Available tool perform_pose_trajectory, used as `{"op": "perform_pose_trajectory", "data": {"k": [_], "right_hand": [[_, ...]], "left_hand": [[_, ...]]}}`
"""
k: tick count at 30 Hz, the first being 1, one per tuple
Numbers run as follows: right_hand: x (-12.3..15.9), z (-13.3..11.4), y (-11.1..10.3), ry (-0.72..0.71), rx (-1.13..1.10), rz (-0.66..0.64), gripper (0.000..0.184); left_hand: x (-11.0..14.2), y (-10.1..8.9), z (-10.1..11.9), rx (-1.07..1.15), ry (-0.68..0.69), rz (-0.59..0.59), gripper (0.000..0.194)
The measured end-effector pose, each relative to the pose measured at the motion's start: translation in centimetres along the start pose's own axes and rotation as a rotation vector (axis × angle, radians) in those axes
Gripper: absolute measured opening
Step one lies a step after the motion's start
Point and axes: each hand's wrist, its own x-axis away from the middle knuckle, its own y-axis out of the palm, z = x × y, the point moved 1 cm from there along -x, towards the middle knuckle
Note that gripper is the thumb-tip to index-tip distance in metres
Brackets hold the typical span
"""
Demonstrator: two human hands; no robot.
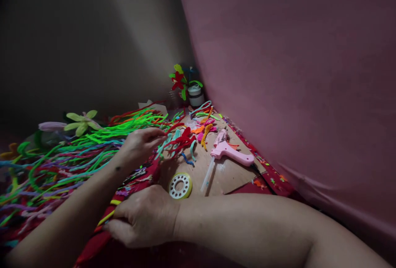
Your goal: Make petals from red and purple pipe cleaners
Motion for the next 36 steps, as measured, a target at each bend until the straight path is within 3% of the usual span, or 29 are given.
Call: {"op": "perform_pose_trajectory", "data": {"k": [1,3,7,12,17,28,36], "right_hand": [[-0.1,0.1,0.0,-0.028,0.032,0.007,0.029],[-0.2,0.3,-0.1,-0.048,0.08,0.023,0.029],[-0.4,0.5,-0.2,-0.021,0.111,0.007,0.029],[-0.4,0.4,0.1,-0.021,0.11,0.01,0.039],[-0.4,0.5,0.1,-0.03,0.118,-0.015,0.041],[-0.3,0.5,0.2,-0.019,0.118,-0.011,0.034],[-0.2,0.7,0.3,-0.005,0.123,-0.017,0.033]], "left_hand": [[-1.1,0.8,0.4,-0.084,0.016,-0.073,0.025],[-2.7,2.4,0.8,-0.149,0.021,-0.11,0.024],[-3.6,4.2,1.0,-0.242,0.029,-0.152,0.018],[-3.9,3.3,0.3,-0.24,0.015,-0.162,0.023],[-4.4,2.3,-0.9,-0.091,-0.032,-0.177,0.029],[-3.6,4.4,-0.6,-0.14,-0.005,-0.186,0.032],[-4.0,4.2,-0.9,-0.127,-0.039,-0.16,0.019]]}}
